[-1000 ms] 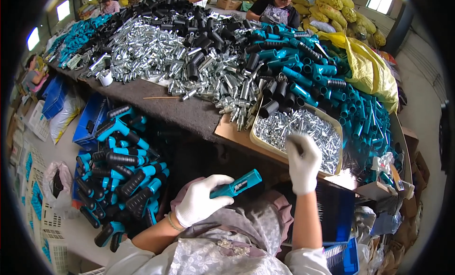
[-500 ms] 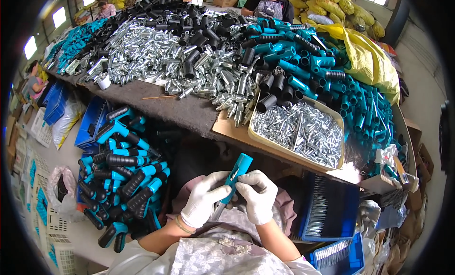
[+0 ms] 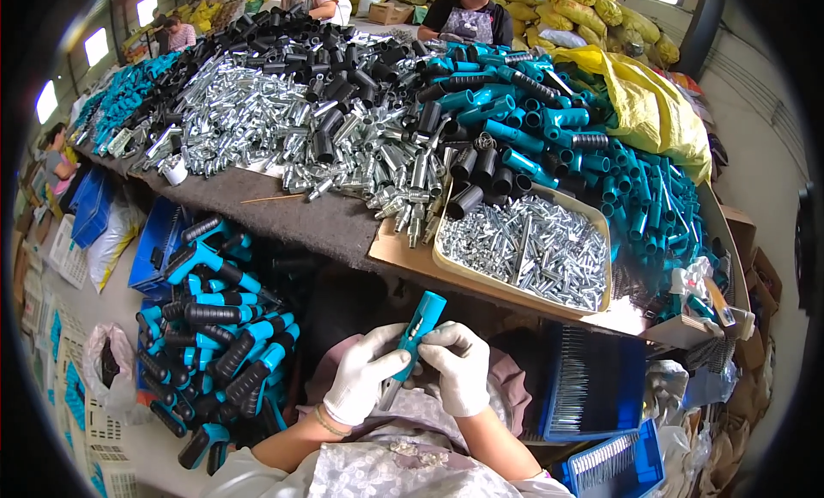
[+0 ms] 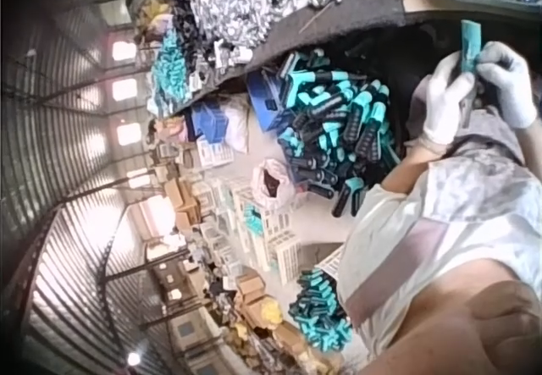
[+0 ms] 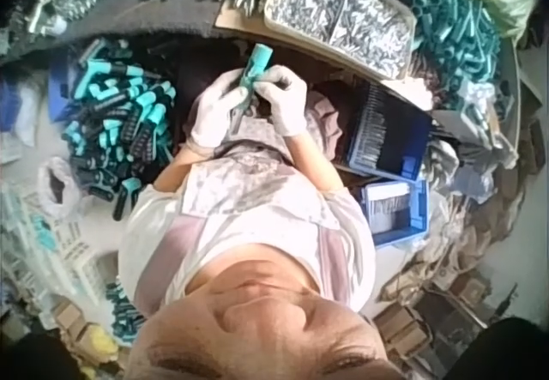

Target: Assembling spring-loaded hand tools by inserting metal shafts into plastic handles.

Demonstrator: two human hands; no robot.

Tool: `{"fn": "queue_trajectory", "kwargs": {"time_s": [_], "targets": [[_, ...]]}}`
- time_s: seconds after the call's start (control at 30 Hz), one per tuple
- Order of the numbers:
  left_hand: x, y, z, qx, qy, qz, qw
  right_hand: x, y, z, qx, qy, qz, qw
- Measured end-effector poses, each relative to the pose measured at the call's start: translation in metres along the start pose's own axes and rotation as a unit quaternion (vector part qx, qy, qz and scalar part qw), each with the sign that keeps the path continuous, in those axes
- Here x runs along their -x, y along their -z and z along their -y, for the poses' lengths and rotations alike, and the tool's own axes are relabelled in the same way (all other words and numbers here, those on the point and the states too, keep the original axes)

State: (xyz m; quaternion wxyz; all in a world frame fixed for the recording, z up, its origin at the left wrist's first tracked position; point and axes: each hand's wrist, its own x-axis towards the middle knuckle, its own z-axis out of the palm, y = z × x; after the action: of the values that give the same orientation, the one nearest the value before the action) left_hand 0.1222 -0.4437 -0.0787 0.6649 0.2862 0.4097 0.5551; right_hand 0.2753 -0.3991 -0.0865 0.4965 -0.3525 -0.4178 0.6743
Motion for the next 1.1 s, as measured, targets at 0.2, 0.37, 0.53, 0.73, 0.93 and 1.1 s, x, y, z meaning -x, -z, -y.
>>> {"fn": "queue_trajectory", "kwargs": {"time_s": [0.2,0.37,0.53,0.73,0.93,1.1], "targets": [[-0.002,0.005,-0.009,-0.036,-0.027,0.010,0.999,-0.017,0.003,0.007,-0.065,-0.083,0.042,0.994],[-0.001,0.016,-0.008,-0.034,-0.027,0.027,0.999,-0.034,-0.009,0.039,0.064,-0.147,0.169,0.973],[-0.005,0.036,-0.001,0.171,-0.019,0.098,0.980,-0.091,-0.026,0.098,0.522,0.080,0.361,0.769],[-0.003,0.030,-0.011,0.197,0.010,0.080,0.977,-0.241,-0.001,0.127,0.771,0.410,-0.055,0.484],[0.000,0.038,-0.006,0.185,-0.016,0.050,0.981,-0.264,0.002,0.112,0.830,0.287,-0.028,0.477],[-0.001,0.029,-0.008,0.155,-0.019,0.062,0.986,-0.261,0.008,0.106,0.836,0.313,-0.088,0.442]]}}
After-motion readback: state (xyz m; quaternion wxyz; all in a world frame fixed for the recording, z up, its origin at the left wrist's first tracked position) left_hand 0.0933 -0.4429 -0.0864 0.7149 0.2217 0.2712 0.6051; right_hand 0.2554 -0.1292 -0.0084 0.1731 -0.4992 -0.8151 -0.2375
